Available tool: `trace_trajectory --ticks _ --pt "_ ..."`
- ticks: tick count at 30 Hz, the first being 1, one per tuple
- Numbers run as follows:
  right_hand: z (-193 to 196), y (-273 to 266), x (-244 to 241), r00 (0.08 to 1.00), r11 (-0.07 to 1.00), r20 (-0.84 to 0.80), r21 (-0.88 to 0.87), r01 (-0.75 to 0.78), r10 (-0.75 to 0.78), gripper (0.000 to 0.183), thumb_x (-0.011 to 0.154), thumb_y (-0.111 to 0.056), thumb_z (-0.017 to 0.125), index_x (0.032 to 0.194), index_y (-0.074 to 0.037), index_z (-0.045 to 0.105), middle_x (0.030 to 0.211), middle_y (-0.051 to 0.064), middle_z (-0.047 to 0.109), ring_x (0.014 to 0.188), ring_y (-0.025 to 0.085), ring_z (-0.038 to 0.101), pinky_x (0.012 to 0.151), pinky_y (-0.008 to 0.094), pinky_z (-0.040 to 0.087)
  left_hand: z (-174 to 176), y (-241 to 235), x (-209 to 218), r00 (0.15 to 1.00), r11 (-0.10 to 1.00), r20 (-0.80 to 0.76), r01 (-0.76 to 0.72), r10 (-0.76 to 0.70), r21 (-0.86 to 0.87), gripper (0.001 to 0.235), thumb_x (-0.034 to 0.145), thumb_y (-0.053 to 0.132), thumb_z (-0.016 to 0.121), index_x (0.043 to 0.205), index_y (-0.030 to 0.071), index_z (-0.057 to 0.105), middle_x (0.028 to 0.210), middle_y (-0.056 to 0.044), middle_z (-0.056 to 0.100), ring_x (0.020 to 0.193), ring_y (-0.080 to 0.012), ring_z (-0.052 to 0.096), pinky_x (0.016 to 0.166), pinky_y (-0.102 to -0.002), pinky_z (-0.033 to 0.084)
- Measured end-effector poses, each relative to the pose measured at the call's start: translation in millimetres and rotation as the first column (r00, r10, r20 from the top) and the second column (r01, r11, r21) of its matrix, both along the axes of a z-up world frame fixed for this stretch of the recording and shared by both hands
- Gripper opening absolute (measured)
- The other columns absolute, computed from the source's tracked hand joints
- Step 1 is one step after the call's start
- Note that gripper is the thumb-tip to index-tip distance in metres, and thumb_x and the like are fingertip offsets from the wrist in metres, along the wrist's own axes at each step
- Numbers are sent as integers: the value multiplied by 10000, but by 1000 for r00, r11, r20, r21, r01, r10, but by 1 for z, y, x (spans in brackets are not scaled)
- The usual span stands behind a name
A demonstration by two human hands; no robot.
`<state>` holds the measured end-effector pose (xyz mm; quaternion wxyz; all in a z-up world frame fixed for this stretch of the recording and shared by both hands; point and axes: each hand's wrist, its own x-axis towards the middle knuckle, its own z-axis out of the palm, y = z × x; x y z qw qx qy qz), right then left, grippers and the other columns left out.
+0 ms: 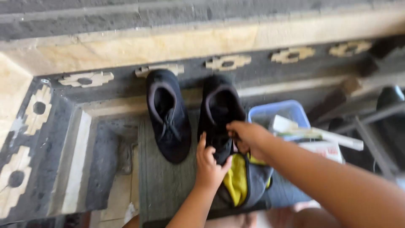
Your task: Removing shoelaces from a pair of black sneakers by unthreading them from the eyelets.
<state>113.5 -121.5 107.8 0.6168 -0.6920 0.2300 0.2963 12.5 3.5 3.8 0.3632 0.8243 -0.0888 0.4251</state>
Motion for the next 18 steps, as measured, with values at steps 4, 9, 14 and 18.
trace_trajectory --ticks 4,9,14,18 --pt "-2 14 6 992 996 117 -83 -41 51 286 872 -327 660 761 -64 642 554 9 459 342 111 368 315 261 325 -16 -5 -3 990 991 68 -127 124 49 615 694 312 840 1072 78 415 1508 -318 439 1294 -488 536 999 -561 501" --pt "57 5 -24 446 153 -17 -927 -343 895 406 984 -444 480 1142 -213 774 1061 50 786 1045 310 736 913 468 588 -20 -1 -6 984 993 137 -118 118 -4 826 598 324 856 1244 38 427 1499 -296 466 1264 -457 564 1011 -537 502" --pt "85 -1 -47 520 232 16 -907 -352 854 418 957 -442 503 1147 -194 779 1156 52 745 1130 309 701 979 453 567 -15 1 -11 991 996 99 -85 86 -20 1010 563 246 880 1399 -19 377 1518 -307 429 1302 -479 524 1030 -568 484" --pt "89 10 -44 556 503 241 -774 -384 795 389 930 -369 571 1175 -160 789 1191 76 731 1127 314 697 972 447 565 -17 -1 -12 994 995 55 -101 99 26 1074 547 253 893 1435 -23 356 1513 -313 413 1298 -491 511 1016 -580 491"
